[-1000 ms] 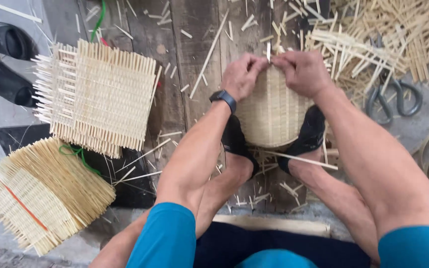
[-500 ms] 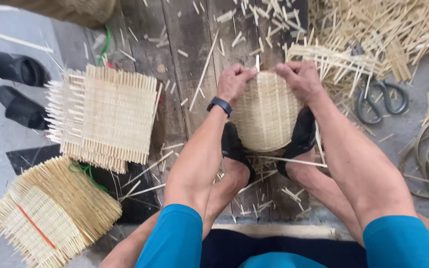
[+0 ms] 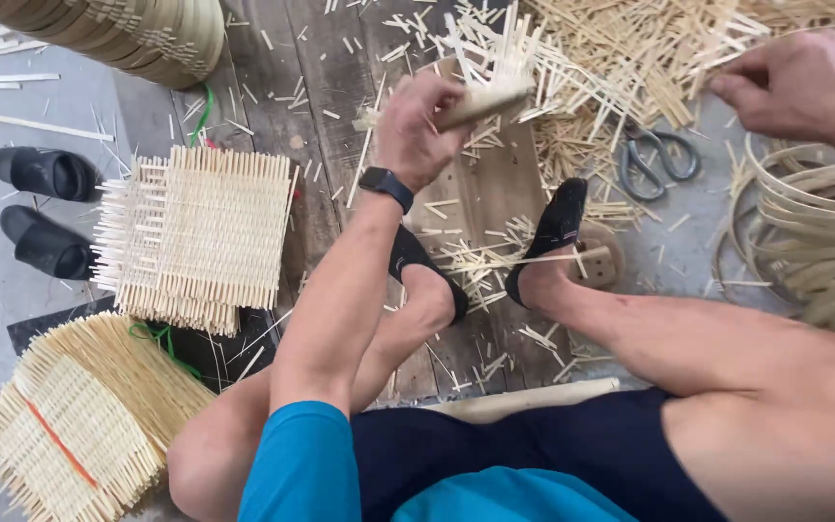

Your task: Constructing and trimming bamboo steamer baskets by weaving strips and fitting them to a circular frame.

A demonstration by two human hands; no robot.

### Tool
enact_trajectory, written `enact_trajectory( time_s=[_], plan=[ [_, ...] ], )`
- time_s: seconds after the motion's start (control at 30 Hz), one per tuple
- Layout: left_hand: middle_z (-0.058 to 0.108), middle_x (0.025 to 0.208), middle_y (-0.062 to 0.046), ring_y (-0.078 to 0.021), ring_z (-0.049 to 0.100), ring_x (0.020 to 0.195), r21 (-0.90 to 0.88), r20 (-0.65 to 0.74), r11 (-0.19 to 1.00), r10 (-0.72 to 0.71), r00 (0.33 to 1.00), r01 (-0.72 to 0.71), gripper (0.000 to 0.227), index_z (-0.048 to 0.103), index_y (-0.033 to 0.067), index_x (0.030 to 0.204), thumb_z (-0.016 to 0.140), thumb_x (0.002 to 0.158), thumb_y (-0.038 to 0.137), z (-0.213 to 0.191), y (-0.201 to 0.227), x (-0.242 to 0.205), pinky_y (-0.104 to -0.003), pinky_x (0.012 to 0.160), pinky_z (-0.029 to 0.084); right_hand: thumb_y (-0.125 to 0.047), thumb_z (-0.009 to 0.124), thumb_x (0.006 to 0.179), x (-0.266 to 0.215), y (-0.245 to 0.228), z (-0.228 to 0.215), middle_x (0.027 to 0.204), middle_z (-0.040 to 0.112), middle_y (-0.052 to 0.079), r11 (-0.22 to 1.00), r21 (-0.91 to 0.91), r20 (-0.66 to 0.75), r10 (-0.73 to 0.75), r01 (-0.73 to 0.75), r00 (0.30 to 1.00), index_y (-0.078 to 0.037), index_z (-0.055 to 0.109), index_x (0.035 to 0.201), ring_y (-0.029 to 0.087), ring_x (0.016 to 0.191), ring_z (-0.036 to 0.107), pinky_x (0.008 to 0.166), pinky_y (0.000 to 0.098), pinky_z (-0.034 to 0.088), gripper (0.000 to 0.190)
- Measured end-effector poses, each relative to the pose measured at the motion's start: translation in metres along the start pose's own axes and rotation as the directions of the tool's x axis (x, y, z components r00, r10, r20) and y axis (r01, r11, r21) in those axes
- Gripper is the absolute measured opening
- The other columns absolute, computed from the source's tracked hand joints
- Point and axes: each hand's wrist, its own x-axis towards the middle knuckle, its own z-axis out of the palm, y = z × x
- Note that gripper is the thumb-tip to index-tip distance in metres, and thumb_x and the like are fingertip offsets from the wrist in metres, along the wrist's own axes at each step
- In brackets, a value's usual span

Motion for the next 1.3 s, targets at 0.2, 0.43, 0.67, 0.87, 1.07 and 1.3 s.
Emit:
enact_trajectory(
  time_s=[0.2, 0.43, 0.67, 0.87, 1.07, 1.3],
  plan=[
    [0.056, 0.103, -0.008, -0.0267, 0.056, 0.102, 0.486, 0.311, 0.787, 0.250, 0.917, -0.379, 0.041, 0.059, 0.0153, 0.107, 0.072, 0.073, -0.003, 0.057, -0.054, -0.091, -0.044, 0.096, 0.045, -0.046, 0.064, 0.099, -0.023, 0.007, 0.091, 0.096, 0.076, 0.017, 0.884, 0.276, 0.396, 0.253, -0.377, 0.883, -0.025, 0.079, 0.125, 0.037, 0.086, 0.078, 0.081, 0.0492, 0.063, 0.037],
    [0.057, 0.113, -0.012, -0.0293, 0.057, 0.109, 0.454, 0.115, 0.890, -0.103, 0.988, 0.040, 0.037, 0.057, 0.0126, 0.114, 0.071, 0.080, 0.011, 0.050, -0.059, -0.109, -0.044, 0.094, 0.046, -0.042, 0.085, 0.078, 0.005, 0.027, 0.264, 0.125, 0.065, 0.029, 0.883, 0.383, 0.040, 0.278, -0.272, 0.960, 0.001, 0.065, 0.130, 0.044, 0.114, 0.062, 0.095, 0.0522, 0.051, 0.071],
    [0.048, 0.129, -0.024, -0.0443, 0.046, 0.121, 0.602, 0.040, 0.768, -0.302, 0.953, 0.218, 0.130, 0.031, 0.0102, 0.151, 0.089, 0.045, 0.057, 0.095, -0.061, -0.043, -0.054, 0.103, 0.039, -0.026, 0.087, 0.072, 0.023, 0.049, 0.270, 0.117, 0.070, 0.032, 0.863, 0.311, 0.308, 0.305, -0.398, 0.901, 0.003, 0.056, 0.138, 0.045, 0.108, 0.068, 0.097, 0.0495, 0.053, 0.078],
    [0.045, 0.129, -0.016, -0.0432, 0.044, 0.121, 0.547, 0.078, 0.783, -0.400, 0.913, 0.296, 0.128, 0.028, 0.0232, 0.155, 0.094, 0.053, 0.065, 0.092, -0.054, -0.044, -0.059, 0.107, 0.034, -0.025, 0.087, 0.067, -0.032, 0.084, 0.240, 0.092, 0.077, 0.024, 0.864, 0.294, 0.631, 0.146, -0.409, 0.762, 0.004, 0.076, 0.106, 0.036, 0.090, 0.075, 0.087, 0.0437, 0.061, 0.050],
    [0.045, 0.132, -0.015, -0.0413, 0.042, 0.126, 0.556, 0.067, 0.771, -0.413, 0.908, 0.310, 0.129, 0.027, 0.0251, 0.155, 0.093, 0.049, 0.057, 0.095, -0.060, -0.043, -0.059, 0.109, 0.034, -0.048, 0.097, 0.054, -0.028, 0.020, 0.159, 0.078, 0.078, 0.013, 0.932, 0.256, 0.754, -0.026, -0.257, 0.656, -0.005, 0.082, 0.085, 0.026, 0.072, 0.074, 0.067, 0.0402, 0.056, 0.056],
    [0.043, 0.137, -0.016, -0.0426, 0.038, 0.129, 0.522, 0.150, 0.799, -0.431, 0.890, 0.299, 0.131, 0.027, 0.0239, 0.154, 0.096, 0.046, 0.054, 0.081, -0.059, -0.043, -0.058, 0.111, 0.031, -0.046, 0.095, 0.059, 0.112, 0.060, 0.155, 0.068, 0.076, 0.012, 0.847, 0.303, 0.684, 0.126, -0.437, 0.719, -0.015, 0.086, 0.086, 0.022, 0.055, 0.064, 0.051, 0.0335, 0.046, 0.042]
  ],
)
